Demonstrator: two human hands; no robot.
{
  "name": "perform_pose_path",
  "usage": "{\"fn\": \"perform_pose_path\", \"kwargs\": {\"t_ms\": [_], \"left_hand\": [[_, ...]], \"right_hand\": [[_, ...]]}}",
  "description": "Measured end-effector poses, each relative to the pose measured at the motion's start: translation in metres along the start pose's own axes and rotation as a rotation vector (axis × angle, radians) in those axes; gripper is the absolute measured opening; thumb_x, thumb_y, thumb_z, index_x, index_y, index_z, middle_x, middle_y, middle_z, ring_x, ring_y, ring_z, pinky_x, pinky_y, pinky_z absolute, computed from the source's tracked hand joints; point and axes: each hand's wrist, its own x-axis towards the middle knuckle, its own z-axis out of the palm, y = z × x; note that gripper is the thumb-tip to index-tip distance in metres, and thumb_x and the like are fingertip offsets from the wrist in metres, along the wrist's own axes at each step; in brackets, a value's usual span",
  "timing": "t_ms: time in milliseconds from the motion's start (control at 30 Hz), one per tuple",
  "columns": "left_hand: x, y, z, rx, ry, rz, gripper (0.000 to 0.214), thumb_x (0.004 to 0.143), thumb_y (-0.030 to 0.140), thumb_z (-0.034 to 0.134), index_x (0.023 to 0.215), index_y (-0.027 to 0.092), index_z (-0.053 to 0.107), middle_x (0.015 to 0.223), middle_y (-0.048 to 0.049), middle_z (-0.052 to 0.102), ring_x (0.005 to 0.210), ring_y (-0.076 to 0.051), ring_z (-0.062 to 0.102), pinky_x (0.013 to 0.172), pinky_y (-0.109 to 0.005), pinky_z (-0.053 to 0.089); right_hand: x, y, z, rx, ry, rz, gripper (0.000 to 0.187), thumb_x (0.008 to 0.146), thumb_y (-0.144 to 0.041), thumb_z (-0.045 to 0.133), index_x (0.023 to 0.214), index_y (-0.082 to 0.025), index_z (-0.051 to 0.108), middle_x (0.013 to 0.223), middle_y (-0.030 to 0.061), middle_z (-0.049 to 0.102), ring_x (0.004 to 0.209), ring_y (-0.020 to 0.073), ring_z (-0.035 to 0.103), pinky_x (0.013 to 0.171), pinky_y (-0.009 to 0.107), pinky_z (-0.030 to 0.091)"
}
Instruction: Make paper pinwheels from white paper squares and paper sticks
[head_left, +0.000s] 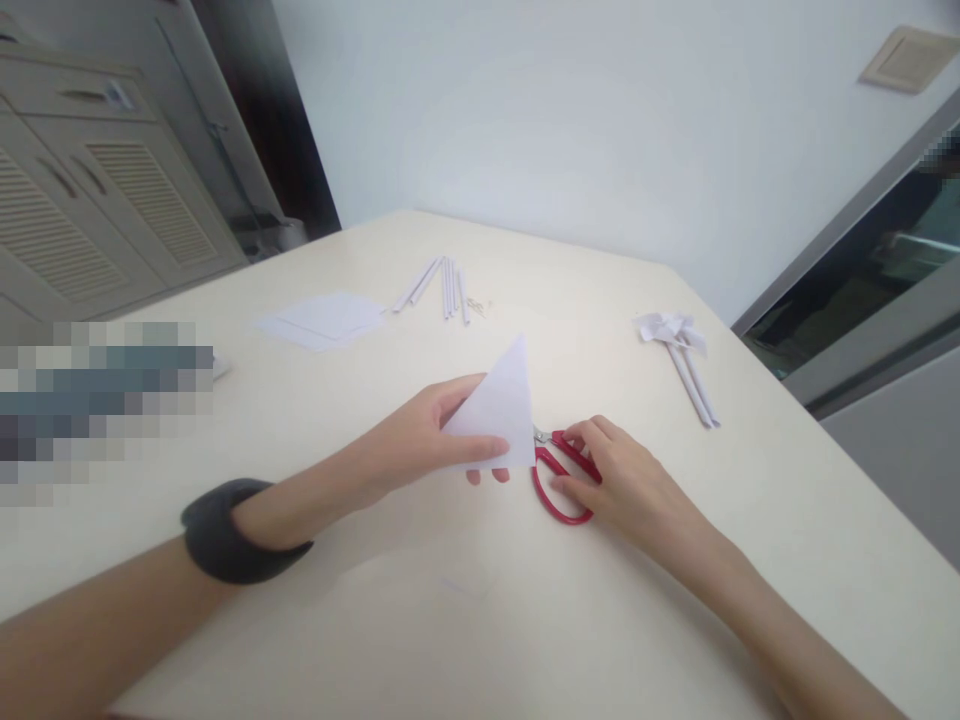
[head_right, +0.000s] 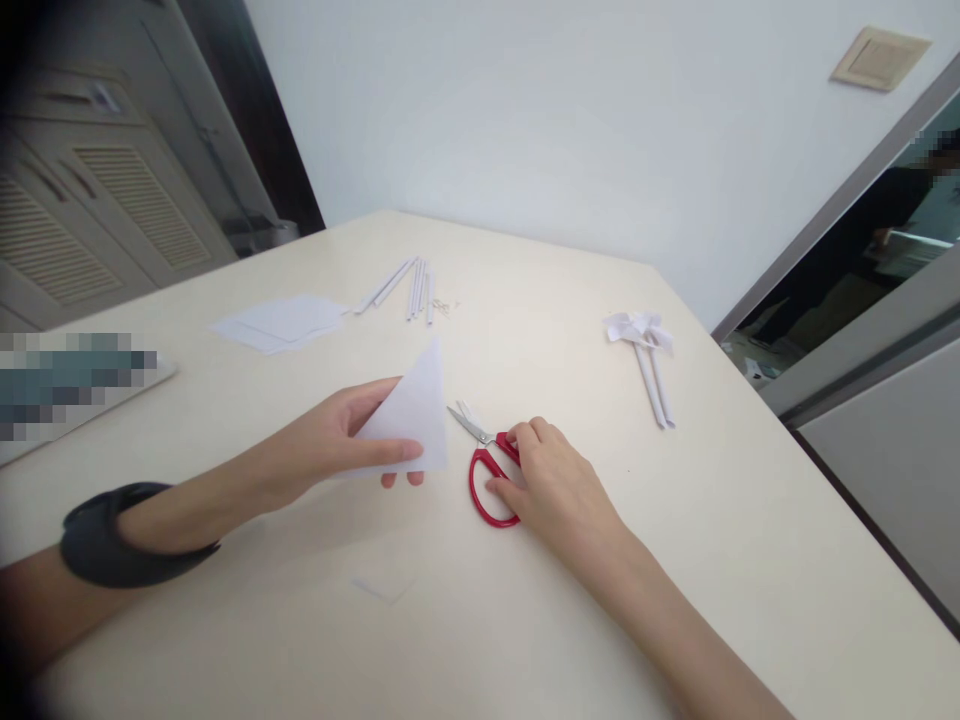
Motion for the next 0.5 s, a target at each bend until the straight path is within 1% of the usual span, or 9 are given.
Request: {"fn": "perform_pose_path", "kwargs": {"t_ms": [100, 200, 267, 367, 433, 500], "left_hand": [[0.000, -0.006, 0.000, -0.035, 0.009, 0.024, 0.015, 0.080, 0.021, 0.061, 0.093, 0.018, 0.055, 0.080, -0.0015, 0.067, 0.070, -0.015, 0.064, 0.056, -0.021, 0.049], [0.001, -0.013, 0.001, -0.077, 0.019, 0.058, 0.016, 0.082, 0.024, 0.059, 0.097, 0.019, 0.055, 0.082, -0.0011, 0.067, 0.069, -0.015, 0.065, 0.056, -0.021, 0.049], [0.000, -0.016, 0.002, -0.121, 0.022, 0.066, 0.013, 0.085, 0.026, 0.056, 0.097, 0.020, 0.057, 0.081, -0.0011, 0.068, 0.069, -0.016, 0.066, 0.059, -0.023, 0.051], [-0.002, -0.018, 0.004, -0.195, 0.050, 0.045, 0.019, 0.089, 0.031, 0.049, 0.101, 0.021, 0.059, 0.085, -0.0023, 0.069, 0.071, -0.018, 0.067, 0.066, -0.028, 0.052], [-0.003, -0.020, 0.004, -0.216, 0.100, 0.029, 0.023, 0.089, 0.033, 0.048, 0.104, 0.022, 0.061, 0.088, -0.0028, 0.069, 0.074, -0.018, 0.067, 0.066, -0.028, 0.051], [-0.003, -0.022, 0.004, -0.214, 0.133, 0.016, 0.024, 0.088, 0.033, 0.050, 0.105, 0.021, 0.064, 0.090, -0.0035, 0.069, 0.078, -0.019, 0.066, 0.066, -0.027, 0.050]], "right_hand": [[0.000, 0.002, -0.001, 0.052, 0.002, 0.029, 0.018, 0.078, -0.031, 0.055, 0.094, -0.024, 0.056, 0.094, 0.0031, 0.058, 0.085, 0.0204, 0.055, 0.066, 0.032, 0.044], [0.001, 0.005, -0.005, 0.191, -0.006, 0.075, 0.017, 0.078, -0.033, 0.056, 0.091, -0.023, 0.059, 0.094, 0.0037, 0.060, 0.081, 0.0194, 0.057, 0.065, 0.031, 0.045], [0.003, 0.006, -0.010, 0.355, -0.033, 0.126, 0.018, 0.079, -0.035, 0.055, 0.092, -0.023, 0.059, 0.095, 0.0040, 0.062, 0.079, 0.0186, 0.058, 0.064, 0.030, 0.045], [0.005, 0.003, -0.021, 0.638, -0.119, 0.204, 0.021, 0.081, -0.038, 0.055, 0.094, -0.022, 0.059, 0.097, 0.0046, 0.063, 0.082, 0.0188, 0.059, 0.063, 0.029, 0.045], [0.005, -0.001, -0.026, 0.812, -0.174, 0.233, 0.021, 0.080, -0.037, 0.056, 0.094, -0.021, 0.059, 0.097, 0.0053, 0.063, 0.086, 0.0190, 0.059, 0.067, 0.029, 0.044], [0.003, -0.006, -0.027, 0.969, -0.184, 0.235, 0.021, 0.078, -0.032, 0.060, 0.094, -0.020, 0.058, 0.096, 0.0051, 0.062, 0.089, 0.0184, 0.057, 0.072, 0.029, 0.044]]}}
